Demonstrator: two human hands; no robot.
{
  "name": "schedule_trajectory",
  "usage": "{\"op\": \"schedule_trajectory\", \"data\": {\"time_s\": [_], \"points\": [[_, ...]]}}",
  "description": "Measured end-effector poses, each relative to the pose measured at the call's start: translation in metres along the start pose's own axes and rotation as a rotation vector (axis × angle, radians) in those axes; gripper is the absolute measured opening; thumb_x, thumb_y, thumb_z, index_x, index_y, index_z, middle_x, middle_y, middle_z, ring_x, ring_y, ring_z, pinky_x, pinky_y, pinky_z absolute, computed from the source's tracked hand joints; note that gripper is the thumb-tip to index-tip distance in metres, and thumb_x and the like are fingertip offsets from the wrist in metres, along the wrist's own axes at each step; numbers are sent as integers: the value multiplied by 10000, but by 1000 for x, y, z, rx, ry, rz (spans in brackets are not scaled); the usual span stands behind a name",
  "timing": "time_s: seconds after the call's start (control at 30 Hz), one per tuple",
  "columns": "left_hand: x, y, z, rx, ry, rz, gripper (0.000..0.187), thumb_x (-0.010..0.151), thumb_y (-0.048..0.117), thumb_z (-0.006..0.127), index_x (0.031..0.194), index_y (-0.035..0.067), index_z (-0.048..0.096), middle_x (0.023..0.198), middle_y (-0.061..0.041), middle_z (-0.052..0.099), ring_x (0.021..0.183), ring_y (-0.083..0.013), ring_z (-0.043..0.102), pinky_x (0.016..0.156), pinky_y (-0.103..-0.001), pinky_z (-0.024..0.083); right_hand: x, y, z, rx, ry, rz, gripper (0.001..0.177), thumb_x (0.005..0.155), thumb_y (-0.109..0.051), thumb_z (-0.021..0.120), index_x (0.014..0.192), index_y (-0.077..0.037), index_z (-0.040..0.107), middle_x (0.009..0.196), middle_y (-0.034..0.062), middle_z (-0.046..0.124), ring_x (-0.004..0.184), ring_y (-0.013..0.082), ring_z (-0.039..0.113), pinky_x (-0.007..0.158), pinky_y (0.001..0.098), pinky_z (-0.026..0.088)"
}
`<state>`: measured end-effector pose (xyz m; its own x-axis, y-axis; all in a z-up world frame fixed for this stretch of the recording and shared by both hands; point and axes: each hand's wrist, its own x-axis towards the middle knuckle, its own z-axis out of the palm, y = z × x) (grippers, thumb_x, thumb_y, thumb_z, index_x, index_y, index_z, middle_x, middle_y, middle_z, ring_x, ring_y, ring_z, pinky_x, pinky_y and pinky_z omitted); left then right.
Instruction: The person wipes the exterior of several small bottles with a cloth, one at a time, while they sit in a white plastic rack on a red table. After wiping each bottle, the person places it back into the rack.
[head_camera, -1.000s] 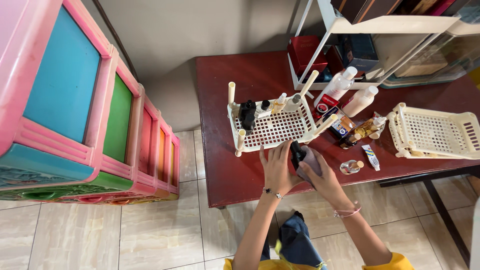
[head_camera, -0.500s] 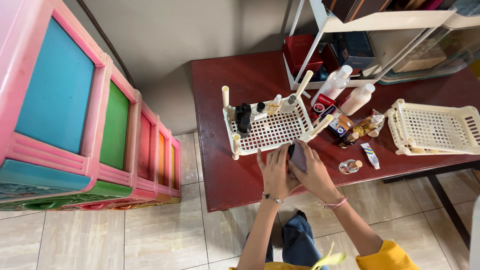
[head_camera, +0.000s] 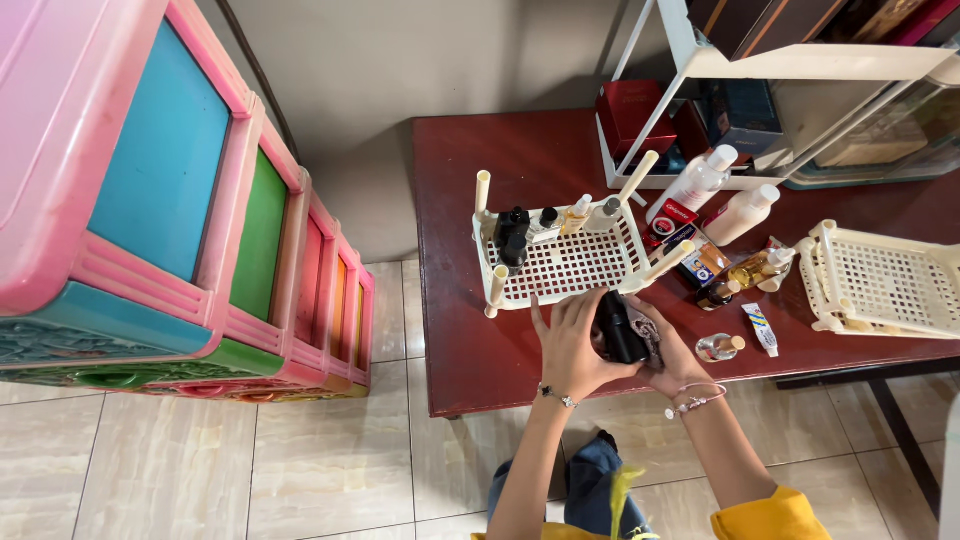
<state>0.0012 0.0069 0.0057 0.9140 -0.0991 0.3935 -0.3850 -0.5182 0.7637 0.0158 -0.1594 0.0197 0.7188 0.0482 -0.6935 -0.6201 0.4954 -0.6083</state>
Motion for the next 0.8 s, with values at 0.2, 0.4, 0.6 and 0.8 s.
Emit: {"op": "schedule_trajectory", "data": {"time_s": [0.2,0.4,0.6,0.8], "points": [[-1,-9,-6,-31,-16,-48,1142,408,455,959,1420,124,547,1349,-43,654,1308,-278,550,1227,-697,54,9,11,-9,-332,102,-48,502,996,-523,593,1304,-142,700,1045,-15,697,877,101,623,693,322,471],[6,-13,-10,-15,38,-44,1158,412,452,947,1432,102,524,1339,-59,646,1279,-275,549,1232,-670,82,-5,23,14,-801,95,-567,559,950,-303,707,1426,-39,577,1134,153,717,1004,183,648,853,354,554],[7,-15,-5,59,49,-4,877,658,339,845,1453,113,553,1326,-53,670,1225,-270,582,1261,-634,106,-36,18,48,-1192,129,-1048,711,892,-218,731,1504,-24,426,1257,261,611,1077,391,665,894,442,541],[9,-10,-1,57,50,-16,890,634,369,871,1411,83,544,1317,-73,663,1215,-276,582,1257,-645,85,-26,10,57,-1315,205,-909,748,846,-208,723,1507,-40,416,1248,273,600,1074,461,636,849,478,550]]}}
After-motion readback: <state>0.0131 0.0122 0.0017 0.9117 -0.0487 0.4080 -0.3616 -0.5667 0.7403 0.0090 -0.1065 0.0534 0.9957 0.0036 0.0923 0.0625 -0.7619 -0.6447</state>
